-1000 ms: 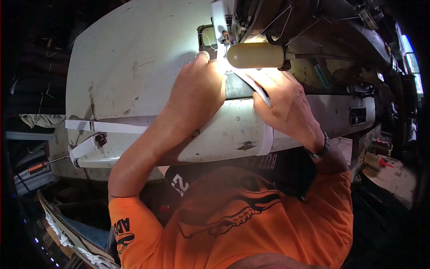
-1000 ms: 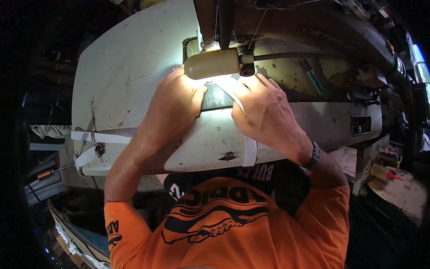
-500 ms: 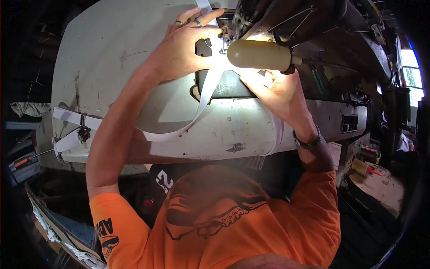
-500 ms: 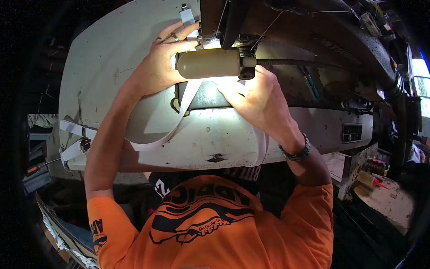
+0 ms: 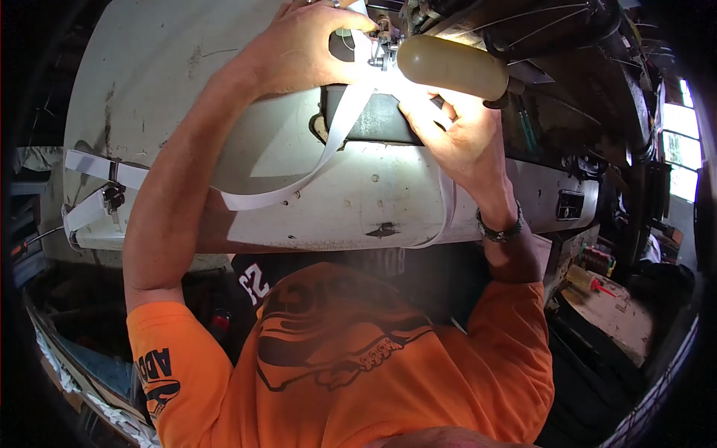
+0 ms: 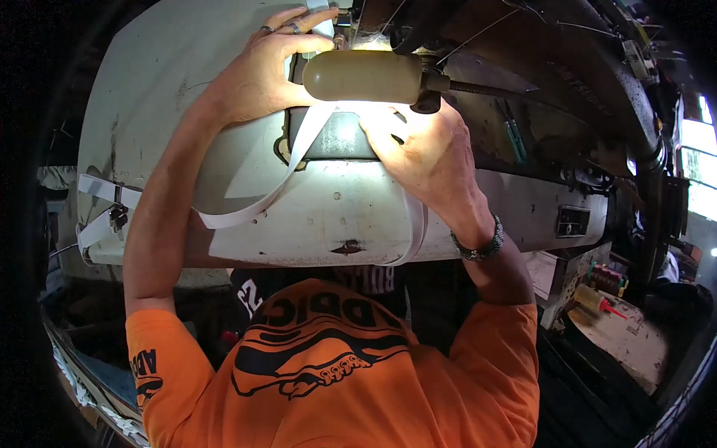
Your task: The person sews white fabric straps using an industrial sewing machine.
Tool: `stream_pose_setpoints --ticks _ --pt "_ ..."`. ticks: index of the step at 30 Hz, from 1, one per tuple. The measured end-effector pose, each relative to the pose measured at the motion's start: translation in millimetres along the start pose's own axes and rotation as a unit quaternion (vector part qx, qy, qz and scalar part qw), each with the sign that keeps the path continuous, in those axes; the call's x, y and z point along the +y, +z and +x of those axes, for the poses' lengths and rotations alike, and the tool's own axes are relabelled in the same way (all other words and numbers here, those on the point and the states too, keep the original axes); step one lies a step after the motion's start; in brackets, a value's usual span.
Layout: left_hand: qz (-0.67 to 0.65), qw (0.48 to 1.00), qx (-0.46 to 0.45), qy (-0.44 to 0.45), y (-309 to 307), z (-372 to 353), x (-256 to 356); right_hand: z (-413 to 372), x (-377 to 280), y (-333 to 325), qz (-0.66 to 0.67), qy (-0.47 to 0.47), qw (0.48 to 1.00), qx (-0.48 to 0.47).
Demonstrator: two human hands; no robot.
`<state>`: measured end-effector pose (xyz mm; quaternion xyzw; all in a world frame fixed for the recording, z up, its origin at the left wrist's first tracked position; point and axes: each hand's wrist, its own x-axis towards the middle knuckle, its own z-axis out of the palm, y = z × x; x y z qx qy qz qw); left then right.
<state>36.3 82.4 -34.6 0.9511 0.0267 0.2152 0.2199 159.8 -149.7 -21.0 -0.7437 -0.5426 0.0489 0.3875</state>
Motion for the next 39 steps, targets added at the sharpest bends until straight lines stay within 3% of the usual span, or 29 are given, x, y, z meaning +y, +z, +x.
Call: stream_pose_setpoints --ticks 3,6,9,12,15,18,20,22,24,28,31,36,39 --pt "-0.063 0.996 -0.056 -0.040 -2 2 -5 1 -4 -2 -0.021 0.023 0.999 -0.018" --pt "-0.025 1.000 -0.007 -0.006 0 1 -2 2 -9 -5 -0.045 0.032 0.998 -0.025" --pt "-0.068 0.996 -0.032 0.050 -12 2 2 3 -14 -7 -0.051 0.034 0.997 -0.048" --pt "-0.072 0.994 -0.005 0.079 1 7 -8 4 1 -2 0.026 0.003 0.999 -0.036" --pt "-0.091 0.995 -0.039 0.022 -3 6 -7 7 5 -2 0.047 -0.039 0.998 -0.035" --pt "-0.070 0.997 -0.017 0.030 -6 6 0 2 6 0 0.074 0.019 0.997 -0.029" --pt "-0.061 0.997 -0.021 0.029 -6 9 2 4 -7 -9 -0.023 0.003 0.998 -0.051" --pt "-0.068 0.997 -0.031 0.008 -8 9 4 4 -6 -10 -0.026 -0.002 0.998 -0.051" --pt "-0.090 0.994 -0.046 -0.030 -11 6 7 3 9 -3 0.064 0.001 0.998 -0.027" --pt "-0.103 0.994 -0.017 0.009 -9 7 8 4 10 -9 -0.025 -0.033 0.998 -0.042" --pt "-0.118 0.993 -0.003 0.027 -6 6 4 1 10 -7 -0.006 0.032 0.999 -0.034" --pt "-0.164 0.986 0.008 -0.006 -4 6 8 8 21 -8 0.012 -0.041 0.998 -0.042" --pt "0.035 0.996 -0.056 -0.067 -1 -1 12 11 17 -10 0.056 -0.030 0.997 -0.049"
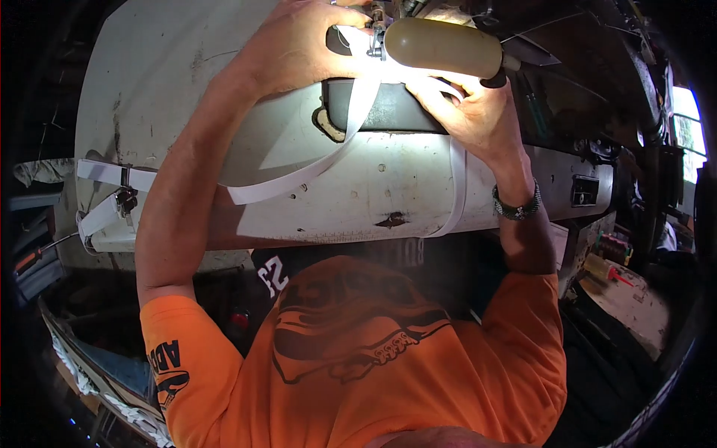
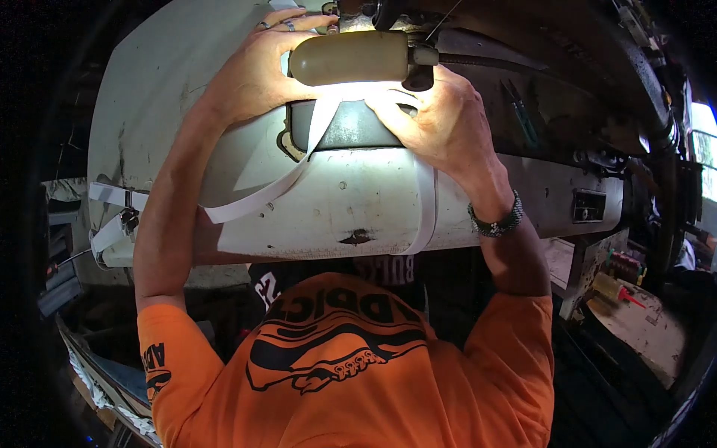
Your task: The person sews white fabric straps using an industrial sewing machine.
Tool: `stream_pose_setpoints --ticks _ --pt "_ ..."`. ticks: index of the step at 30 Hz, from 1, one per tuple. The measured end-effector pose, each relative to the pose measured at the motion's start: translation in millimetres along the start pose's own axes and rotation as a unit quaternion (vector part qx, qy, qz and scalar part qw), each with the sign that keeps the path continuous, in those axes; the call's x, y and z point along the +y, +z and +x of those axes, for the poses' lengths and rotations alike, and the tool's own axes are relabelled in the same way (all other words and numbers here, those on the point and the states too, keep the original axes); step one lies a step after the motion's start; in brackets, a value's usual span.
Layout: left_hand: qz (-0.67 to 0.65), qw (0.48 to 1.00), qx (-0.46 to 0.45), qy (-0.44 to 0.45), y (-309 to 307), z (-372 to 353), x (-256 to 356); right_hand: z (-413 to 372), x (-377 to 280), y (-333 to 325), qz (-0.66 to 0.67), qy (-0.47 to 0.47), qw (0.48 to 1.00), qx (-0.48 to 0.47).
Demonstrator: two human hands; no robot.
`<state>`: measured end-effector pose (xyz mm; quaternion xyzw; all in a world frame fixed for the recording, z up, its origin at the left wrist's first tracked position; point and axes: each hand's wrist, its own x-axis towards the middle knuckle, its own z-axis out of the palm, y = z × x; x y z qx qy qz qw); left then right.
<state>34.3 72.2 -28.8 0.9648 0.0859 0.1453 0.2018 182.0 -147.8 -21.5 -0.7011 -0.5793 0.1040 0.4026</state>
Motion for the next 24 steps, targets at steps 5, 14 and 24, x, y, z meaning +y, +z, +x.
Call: stream_pose_setpoints --ticks 5,14,24 --pt "0.022 0.999 0.027 0.012 1 -1 1 1 4 -3 -0.001 -0.019 1.000 -0.006" --pt "0.017 0.999 0.013 -0.026 -9 -4 8 1 26 -3 0.010 -0.010 1.000 0.013" --pt "0.017 0.995 -0.004 -0.100 -13 -5 20 1 30 -14 -0.096 0.052 0.994 -0.028"
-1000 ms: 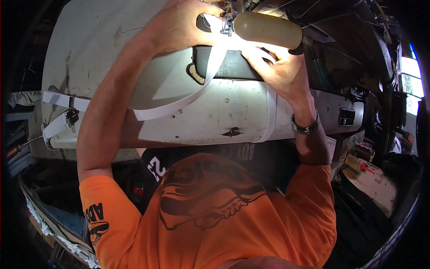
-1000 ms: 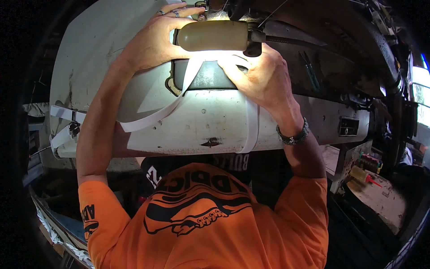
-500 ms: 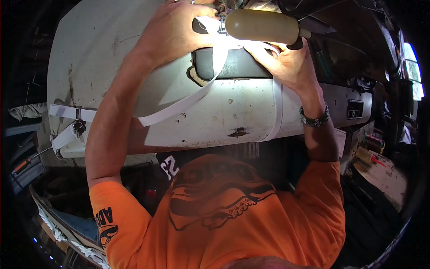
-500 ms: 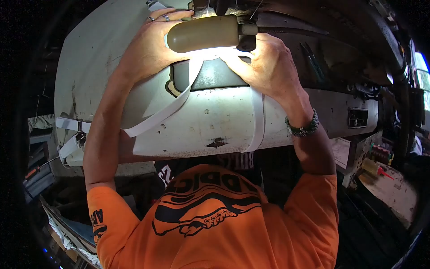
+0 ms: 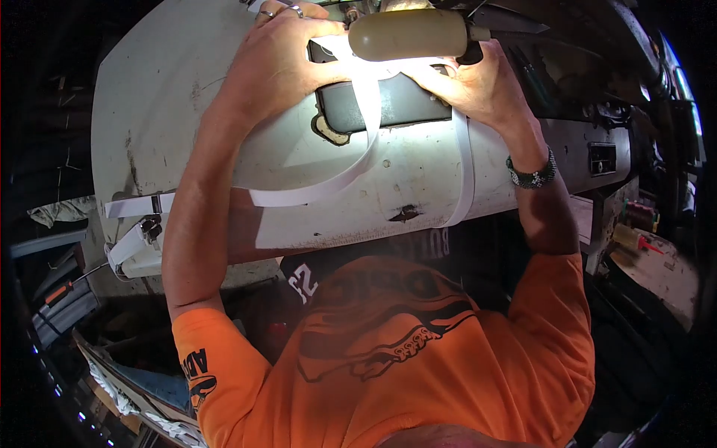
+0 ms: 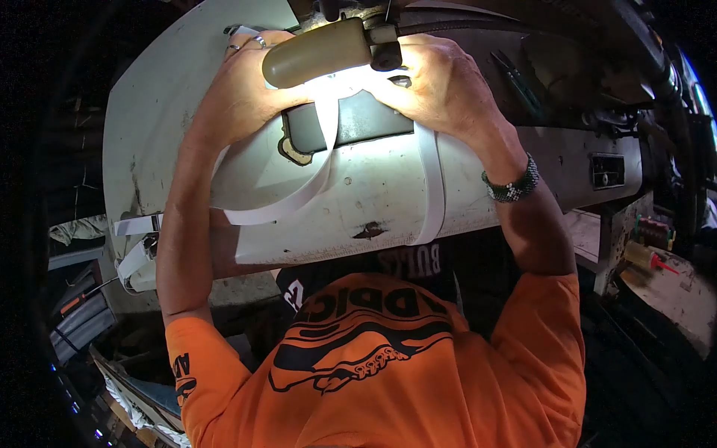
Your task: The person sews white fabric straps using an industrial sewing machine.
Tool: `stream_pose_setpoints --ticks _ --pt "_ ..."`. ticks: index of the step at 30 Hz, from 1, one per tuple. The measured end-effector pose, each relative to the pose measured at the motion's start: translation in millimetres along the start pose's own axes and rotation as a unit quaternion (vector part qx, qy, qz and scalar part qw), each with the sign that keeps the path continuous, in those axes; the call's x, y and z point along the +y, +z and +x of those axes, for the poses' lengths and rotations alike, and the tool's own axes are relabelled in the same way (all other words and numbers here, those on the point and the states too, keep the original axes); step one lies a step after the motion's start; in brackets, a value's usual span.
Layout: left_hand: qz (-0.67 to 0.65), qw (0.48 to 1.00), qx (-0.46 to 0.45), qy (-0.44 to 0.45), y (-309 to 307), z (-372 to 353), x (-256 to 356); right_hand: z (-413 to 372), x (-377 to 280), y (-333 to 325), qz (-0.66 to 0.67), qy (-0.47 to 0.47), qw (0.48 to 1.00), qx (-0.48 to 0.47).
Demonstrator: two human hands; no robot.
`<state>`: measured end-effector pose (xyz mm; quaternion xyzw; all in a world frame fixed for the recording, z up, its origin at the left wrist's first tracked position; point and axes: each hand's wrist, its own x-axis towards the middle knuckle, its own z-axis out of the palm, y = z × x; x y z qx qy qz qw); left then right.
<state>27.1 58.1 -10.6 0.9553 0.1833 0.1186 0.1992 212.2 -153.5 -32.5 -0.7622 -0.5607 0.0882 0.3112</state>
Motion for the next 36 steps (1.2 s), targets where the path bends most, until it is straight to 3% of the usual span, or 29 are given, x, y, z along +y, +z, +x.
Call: stream_pose_setpoints --ticks 7,10,16,22,28,34,36 --pt "0.021 0.999 0.015 0.041 1 2 -5 4 19 11 -0.101 -0.225 0.964 0.097" --pt "0.014 0.999 0.024 0.031 1 2 -3 6 17 16 0.034 -0.177 0.977 0.116" --pt "0.028 0.999 0.020 0.040 2 2 -2 2 5 5 -0.032 -0.031 0.999 0.019" --pt "0.030 0.995 0.046 0.078 5 3 -13 5 16 13 -0.013 -0.089 0.991 0.096" --pt "0.024 0.996 0.032 0.075 1 7 -12 8 6 8 0.009 -0.090 0.991 0.096" --pt "-0.022 0.995 0.027 0.096 7 8 -15 0 -28 0 0.106 0.142 0.983 0.057" --pt "-0.049 0.992 0.018 0.114 7 12 -20 -7 -37 -15 -0.021 0.031 0.999 0.039"
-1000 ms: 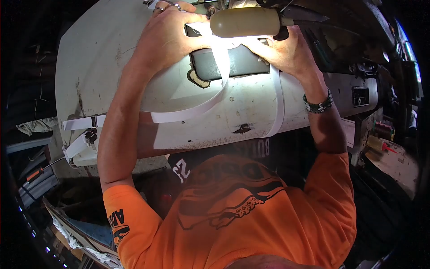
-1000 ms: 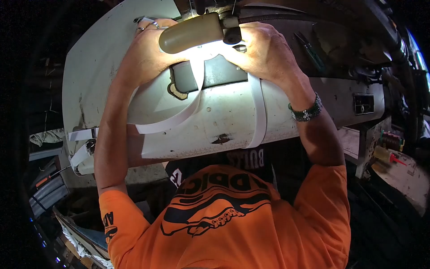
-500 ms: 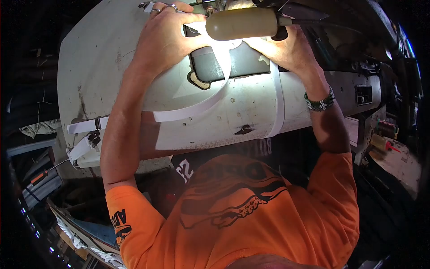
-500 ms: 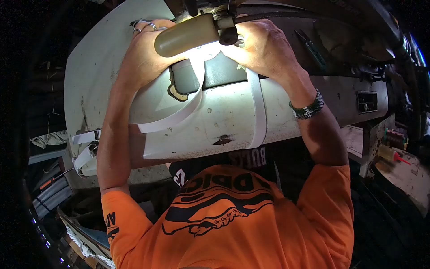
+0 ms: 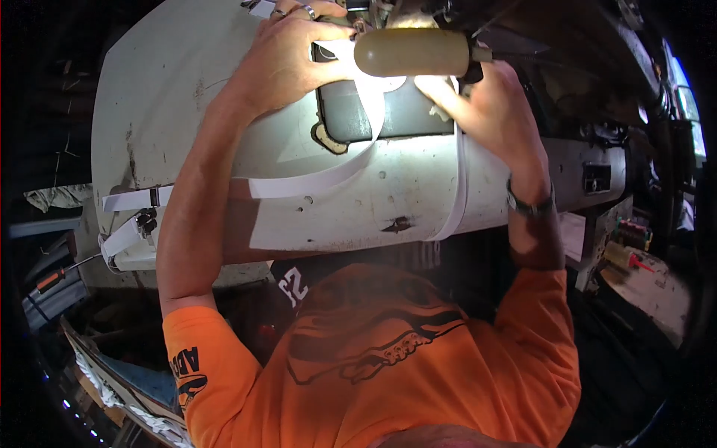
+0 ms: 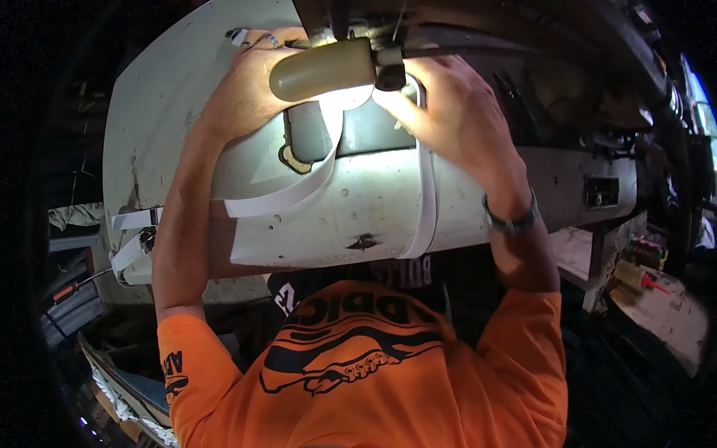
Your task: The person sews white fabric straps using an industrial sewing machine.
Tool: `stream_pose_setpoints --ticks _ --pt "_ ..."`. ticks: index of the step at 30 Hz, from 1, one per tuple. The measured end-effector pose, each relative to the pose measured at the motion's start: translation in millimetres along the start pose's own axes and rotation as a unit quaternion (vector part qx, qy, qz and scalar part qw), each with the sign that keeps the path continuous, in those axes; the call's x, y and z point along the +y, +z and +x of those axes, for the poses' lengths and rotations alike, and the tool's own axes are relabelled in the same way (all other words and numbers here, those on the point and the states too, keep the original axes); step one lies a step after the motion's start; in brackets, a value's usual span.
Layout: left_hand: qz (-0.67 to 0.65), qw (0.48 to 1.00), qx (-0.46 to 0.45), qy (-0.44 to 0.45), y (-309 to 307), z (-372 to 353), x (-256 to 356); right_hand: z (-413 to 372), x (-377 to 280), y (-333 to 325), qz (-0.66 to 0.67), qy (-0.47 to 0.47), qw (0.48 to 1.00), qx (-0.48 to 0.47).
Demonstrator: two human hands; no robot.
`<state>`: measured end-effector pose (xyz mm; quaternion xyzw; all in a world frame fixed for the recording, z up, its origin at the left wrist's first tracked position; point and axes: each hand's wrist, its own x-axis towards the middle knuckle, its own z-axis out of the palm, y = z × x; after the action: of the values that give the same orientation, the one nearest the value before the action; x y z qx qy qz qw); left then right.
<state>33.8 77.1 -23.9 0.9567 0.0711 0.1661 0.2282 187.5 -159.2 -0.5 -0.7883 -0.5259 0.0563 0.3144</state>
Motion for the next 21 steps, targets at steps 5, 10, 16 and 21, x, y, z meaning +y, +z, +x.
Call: stream_pose_setpoints --ticks 5,10,16,21 --pt "0.002 1.000 -0.019 -0.014 0 3 -6 -41 -18 -81 0.031 -0.109 0.990 -0.086" --pt "0.000 1.000 -0.019 -0.017 5 3 -12 -59 61 -199 -0.050 -0.049 0.989 0.131" --pt "0.060 0.998 -0.023 -0.002 12 1 -16 -39 232 -317 0.004 0.150 0.945 0.292" --pt "0.038 0.998 -0.004 0.054 13 4 -22 -43 310 -367 0.272 0.179 0.891 0.316"
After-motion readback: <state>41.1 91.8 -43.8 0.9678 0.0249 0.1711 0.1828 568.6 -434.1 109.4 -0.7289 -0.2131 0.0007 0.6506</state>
